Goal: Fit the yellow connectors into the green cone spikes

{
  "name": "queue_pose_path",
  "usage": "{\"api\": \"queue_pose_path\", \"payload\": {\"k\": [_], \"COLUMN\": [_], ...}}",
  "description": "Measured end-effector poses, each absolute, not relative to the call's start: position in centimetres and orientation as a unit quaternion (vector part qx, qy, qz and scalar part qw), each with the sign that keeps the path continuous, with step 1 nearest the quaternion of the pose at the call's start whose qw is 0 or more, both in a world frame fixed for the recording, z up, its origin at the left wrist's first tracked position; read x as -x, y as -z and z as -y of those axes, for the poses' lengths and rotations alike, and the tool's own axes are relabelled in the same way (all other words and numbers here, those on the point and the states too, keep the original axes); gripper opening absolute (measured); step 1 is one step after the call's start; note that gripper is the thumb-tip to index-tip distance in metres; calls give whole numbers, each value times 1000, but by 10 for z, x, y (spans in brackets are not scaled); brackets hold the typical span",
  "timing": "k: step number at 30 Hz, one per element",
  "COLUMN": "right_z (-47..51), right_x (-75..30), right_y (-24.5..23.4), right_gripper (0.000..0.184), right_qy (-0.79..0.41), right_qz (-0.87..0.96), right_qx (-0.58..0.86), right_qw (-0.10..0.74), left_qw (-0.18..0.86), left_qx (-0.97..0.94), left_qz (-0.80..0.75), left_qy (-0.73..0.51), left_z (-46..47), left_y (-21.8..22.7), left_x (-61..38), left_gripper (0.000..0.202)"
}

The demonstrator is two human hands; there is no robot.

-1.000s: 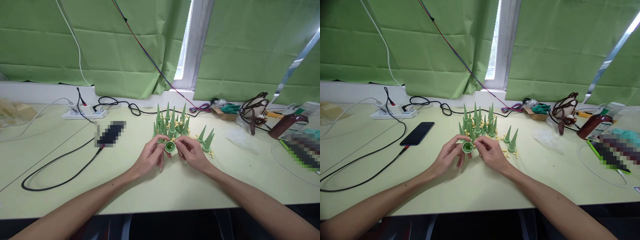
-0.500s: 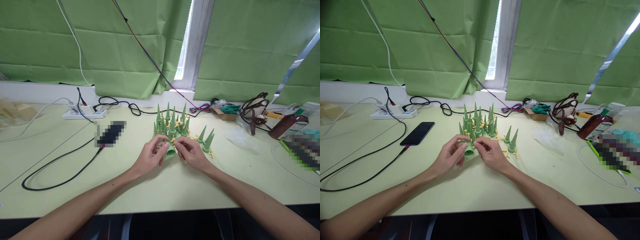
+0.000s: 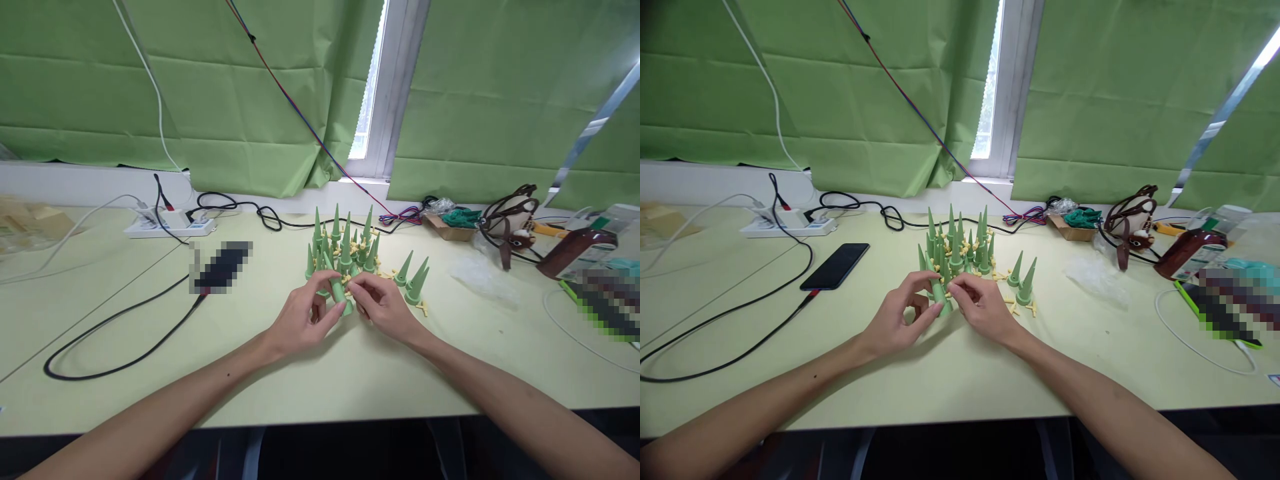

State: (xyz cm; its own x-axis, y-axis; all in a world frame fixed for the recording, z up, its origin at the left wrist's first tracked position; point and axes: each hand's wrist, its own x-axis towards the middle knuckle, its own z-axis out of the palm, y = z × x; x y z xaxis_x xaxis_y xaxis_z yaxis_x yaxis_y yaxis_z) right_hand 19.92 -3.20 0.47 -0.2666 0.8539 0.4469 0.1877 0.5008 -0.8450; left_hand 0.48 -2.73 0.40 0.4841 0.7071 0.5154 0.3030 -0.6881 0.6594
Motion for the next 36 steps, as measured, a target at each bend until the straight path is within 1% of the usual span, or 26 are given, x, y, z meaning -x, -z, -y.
{"api": "queue_pose_path", "payload": {"k": [6,13,19,25,27,30,32,34,36], "right_z": [32,31,30,30,31,30,30,30,30], "right_x": [-200,-200,-200,-199,-199,-199,-199,-199,-199], "right_y": [-5,-3,-1,-3,-3,-2,-2,-1,-1], "right_gripper": [31,34,33,35,36,35,34,33,33], "right_qy": [-337,-343,-348,-349,-349,-350,-351,-353,-354], "right_qz": [722,714,711,707,708,709,710,712,712], "right_qx": [367,374,370,371,369,370,369,366,363], "right_qw": [481,482,485,491,490,487,485,484,485], "left_qw": [207,179,192,197,173,122,107,108,109], "left_qx": [-842,-843,-830,-817,-826,-845,-853,-857,-860], "left_qz": [-307,-302,-313,-324,-320,-290,-268,-250,-241], "left_qy": [-394,-408,-421,-435,-431,-432,-435,-437,-437], "left_z": [28,27,28,28,27,24,22,22,22], "left_y": [-3,1,1,1,2,3,2,0,-1], "left_x": [-5,-5,-7,-7,-6,-5,-5,-6,-7], "left_gripper": [44,61,67,70,64,39,24,19,19]}}
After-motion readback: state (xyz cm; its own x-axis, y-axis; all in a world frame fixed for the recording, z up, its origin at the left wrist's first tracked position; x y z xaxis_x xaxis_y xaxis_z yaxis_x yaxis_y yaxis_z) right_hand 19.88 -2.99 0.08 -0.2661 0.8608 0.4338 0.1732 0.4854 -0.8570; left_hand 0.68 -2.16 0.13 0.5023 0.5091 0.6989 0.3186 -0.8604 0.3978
